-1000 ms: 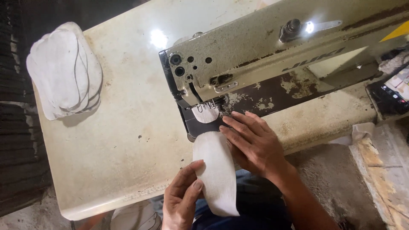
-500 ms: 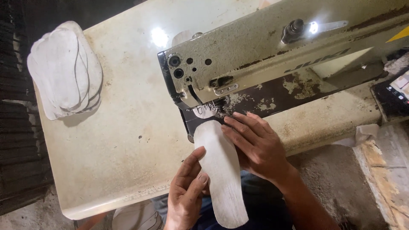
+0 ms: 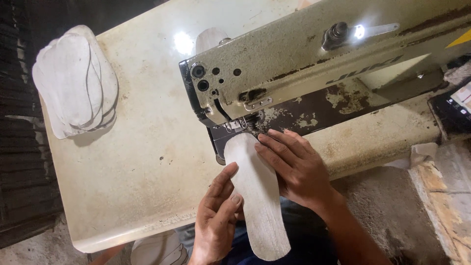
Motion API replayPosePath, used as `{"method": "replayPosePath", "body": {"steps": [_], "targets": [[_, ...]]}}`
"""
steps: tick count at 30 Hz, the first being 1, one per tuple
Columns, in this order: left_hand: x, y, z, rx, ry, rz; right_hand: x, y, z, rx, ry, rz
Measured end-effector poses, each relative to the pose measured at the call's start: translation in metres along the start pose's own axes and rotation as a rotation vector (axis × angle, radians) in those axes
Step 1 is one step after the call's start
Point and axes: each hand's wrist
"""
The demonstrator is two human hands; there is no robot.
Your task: Stitching the edges of shoe insoles using an industrial sewing machine
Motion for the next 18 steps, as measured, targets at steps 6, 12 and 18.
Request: {"method": "replayPosePath", "body": {"steps": [6, 12, 18], "targets": [[-0.008, 0.007, -0.008, -0.011, 0.026, 0.011, 0.004, 0.003, -0.001, 0.0, -0.031, -0.005], [-0.017, 0.013, -0.012, -0.065, 0.024, 0.005, 0.002, 0.003, -0.001, -0.011, 0.012, -0.017], [-0.025, 0.014, -0.015, -0.06, 0.08, 0.029, 0.007, 0.005, 0.002, -0.079, -0.022, -0.012]]}}
Point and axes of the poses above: each hand's wrist, its own x-axis away from the middle knuckle, its own z-axis out of the back of the hand, y = z × x, and after that the axes turned 3 degrees about x, right-handed
